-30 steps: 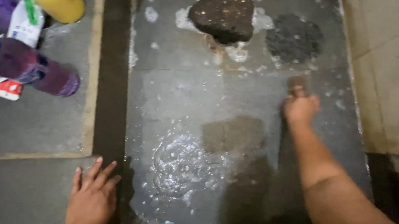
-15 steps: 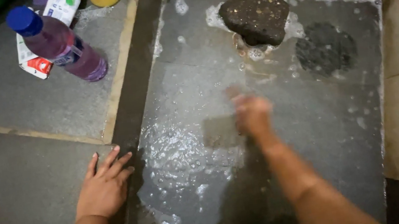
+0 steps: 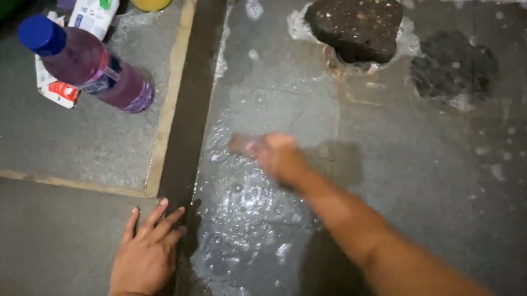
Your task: The person scrubs a tiled bathroom floor and the area around a squat toilet using a sponge and water. They pour water from a blue cup to rinse the surfaces and continue scrubbing the floor and toilet base.
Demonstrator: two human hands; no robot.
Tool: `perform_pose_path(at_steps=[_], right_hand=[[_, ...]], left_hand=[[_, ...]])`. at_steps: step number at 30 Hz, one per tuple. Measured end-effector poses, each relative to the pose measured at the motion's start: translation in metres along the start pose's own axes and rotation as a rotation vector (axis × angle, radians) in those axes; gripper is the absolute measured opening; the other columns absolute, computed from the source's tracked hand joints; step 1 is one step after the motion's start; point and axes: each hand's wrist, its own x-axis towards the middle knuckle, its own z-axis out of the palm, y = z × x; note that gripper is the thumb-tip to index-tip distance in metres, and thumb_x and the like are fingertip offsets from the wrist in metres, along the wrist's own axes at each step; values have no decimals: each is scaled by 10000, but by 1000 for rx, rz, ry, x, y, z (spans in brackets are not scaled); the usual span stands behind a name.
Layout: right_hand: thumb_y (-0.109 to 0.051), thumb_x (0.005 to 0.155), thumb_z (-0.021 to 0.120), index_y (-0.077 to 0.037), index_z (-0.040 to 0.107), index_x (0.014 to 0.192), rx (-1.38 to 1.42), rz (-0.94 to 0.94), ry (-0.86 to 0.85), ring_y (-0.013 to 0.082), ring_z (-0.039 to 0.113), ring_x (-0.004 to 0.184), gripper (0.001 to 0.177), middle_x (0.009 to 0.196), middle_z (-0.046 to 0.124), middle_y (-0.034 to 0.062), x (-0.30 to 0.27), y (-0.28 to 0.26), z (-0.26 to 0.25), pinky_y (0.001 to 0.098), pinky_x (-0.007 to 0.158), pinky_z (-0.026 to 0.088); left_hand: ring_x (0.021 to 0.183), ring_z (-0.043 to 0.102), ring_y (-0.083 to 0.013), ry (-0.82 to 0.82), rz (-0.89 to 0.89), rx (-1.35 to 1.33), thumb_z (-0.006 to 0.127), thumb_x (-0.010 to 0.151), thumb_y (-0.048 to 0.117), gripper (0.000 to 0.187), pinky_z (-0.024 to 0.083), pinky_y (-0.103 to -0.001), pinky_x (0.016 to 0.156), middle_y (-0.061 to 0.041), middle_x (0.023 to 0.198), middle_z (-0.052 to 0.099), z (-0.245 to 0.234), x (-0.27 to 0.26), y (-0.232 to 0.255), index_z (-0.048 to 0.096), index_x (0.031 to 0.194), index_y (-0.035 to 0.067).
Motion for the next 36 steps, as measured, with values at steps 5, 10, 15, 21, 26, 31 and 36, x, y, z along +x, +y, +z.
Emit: perform_pose_path(at_steps=[5, 10, 15, 21, 26, 31, 36], right_hand=[[-470, 982, 594, -338, 599, 1399, -668, 712, 278, 350, 568, 794, 438, 974, 559, 119, -49, 187, -14, 506, 675, 422], [-214, 916, 654, -192, 689, 1143, 16, 1015, 275, 266, 561, 893, 230, 986, 630, 91, 1, 119, 1, 405, 765, 439], [9, 696, 555, -166, 773, 866, 936, 701, 50, 119, 660, 682, 328, 891, 756, -1, 8, -110, -30, 284, 551, 505], [-366, 916, 555, -174, 782, 887, 162, 117, -194, 315, 686, 754, 299, 827, 738, 98, -26, -26, -20, 472, 733, 494], [-408, 978, 626, -186, 716, 903, -574, 174, 444, 278, 581, 881, 252, 976, 583, 95, -88, 128, 55, 457, 824, 433], [-181, 836, 716, -231, 545, 1180, 261, 141, -305, 263, 625, 806, 388, 1021, 673, 157, -142, -75, -46, 419, 662, 485], [-426, 843, 775, -270, 792, 897, 198, 594, -259, 93, 714, 756, 166, 824, 779, -61, -110, 4, -122, 287, 768, 551]], left_hand=[[1560, 243, -229, -117, -31, -51, 585, 869, 234, 403, 103, -620, 1277, 61, 1551, 481, -2, 1, 1, 706, 1254, 248], [1557, 252, -237, -71, 6, -24, 621, 841, 228, 403, 124, -626, 1269, 61, 1553, 479, 3, -2, -1, 708, 1234, 254], [1551, 281, -239, -11, 7, -22, 589, 857, 162, 389, 149, -617, 1269, 57, 1534, 504, -1, -1, -1, 719, 1216, 239], [1546, 291, -231, -16, 10, -45, 589, 855, 194, 346, 153, -627, 1265, 57, 1517, 529, -1, -1, 1, 744, 1161, 245], [1565, 268, -121, -98, -115, 133, 520, 907, 272, 332, 239, -533, 1288, 239, 1563, 423, -4, -1, 9, 670, 1174, 400], [1570, 249, -176, -76, -41, 11, 565, 873, 211, 394, 146, -584, 1288, 111, 1543, 491, -4, 3, 2, 711, 1230, 293], [1581, 228, -164, -135, -71, 11, 533, 898, 221, 397, 119, -565, 1308, 123, 1559, 469, -8, 0, 5, 699, 1252, 290]])
